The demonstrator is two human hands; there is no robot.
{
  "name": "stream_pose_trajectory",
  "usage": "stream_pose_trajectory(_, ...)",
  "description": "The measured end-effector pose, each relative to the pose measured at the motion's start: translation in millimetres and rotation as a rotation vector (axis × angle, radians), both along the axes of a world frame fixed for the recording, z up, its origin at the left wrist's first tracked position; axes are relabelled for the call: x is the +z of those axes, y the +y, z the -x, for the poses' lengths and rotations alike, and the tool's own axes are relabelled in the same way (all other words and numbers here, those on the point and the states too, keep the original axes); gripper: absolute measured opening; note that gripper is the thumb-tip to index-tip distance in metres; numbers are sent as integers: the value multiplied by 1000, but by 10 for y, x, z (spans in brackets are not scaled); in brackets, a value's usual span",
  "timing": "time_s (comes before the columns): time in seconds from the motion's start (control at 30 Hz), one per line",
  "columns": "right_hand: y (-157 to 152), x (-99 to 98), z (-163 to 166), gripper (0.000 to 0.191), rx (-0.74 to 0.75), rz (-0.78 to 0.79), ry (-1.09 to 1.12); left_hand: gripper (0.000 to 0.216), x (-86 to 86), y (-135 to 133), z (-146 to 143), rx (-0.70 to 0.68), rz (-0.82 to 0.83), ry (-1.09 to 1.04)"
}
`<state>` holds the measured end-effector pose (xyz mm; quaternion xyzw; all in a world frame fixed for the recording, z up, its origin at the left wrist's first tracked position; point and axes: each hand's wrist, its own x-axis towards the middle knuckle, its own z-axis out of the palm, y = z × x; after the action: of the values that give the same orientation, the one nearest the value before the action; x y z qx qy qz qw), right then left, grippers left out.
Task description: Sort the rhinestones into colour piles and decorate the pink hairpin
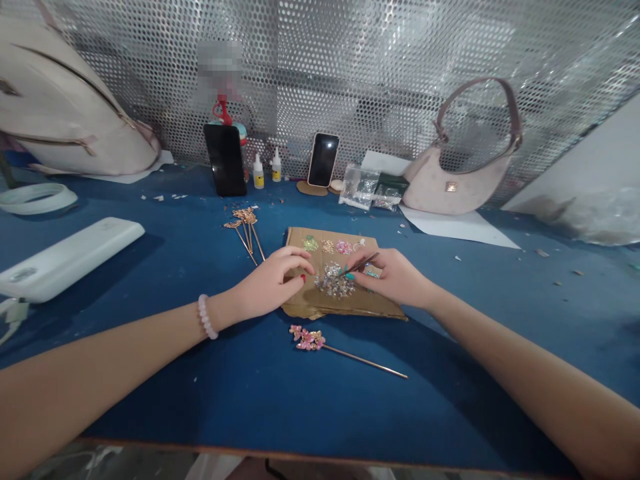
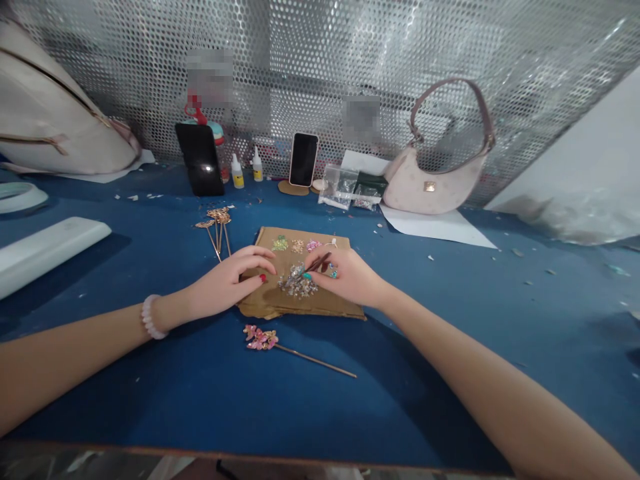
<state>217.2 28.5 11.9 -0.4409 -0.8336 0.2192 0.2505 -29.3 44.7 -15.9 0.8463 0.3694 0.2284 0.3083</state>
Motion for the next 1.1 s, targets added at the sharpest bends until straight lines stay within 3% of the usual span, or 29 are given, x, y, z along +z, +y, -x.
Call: stream_pose_trajectory(1.1,-17,16,-3,13,57,50,12,22,-8,-3,-3,-7,3,12)
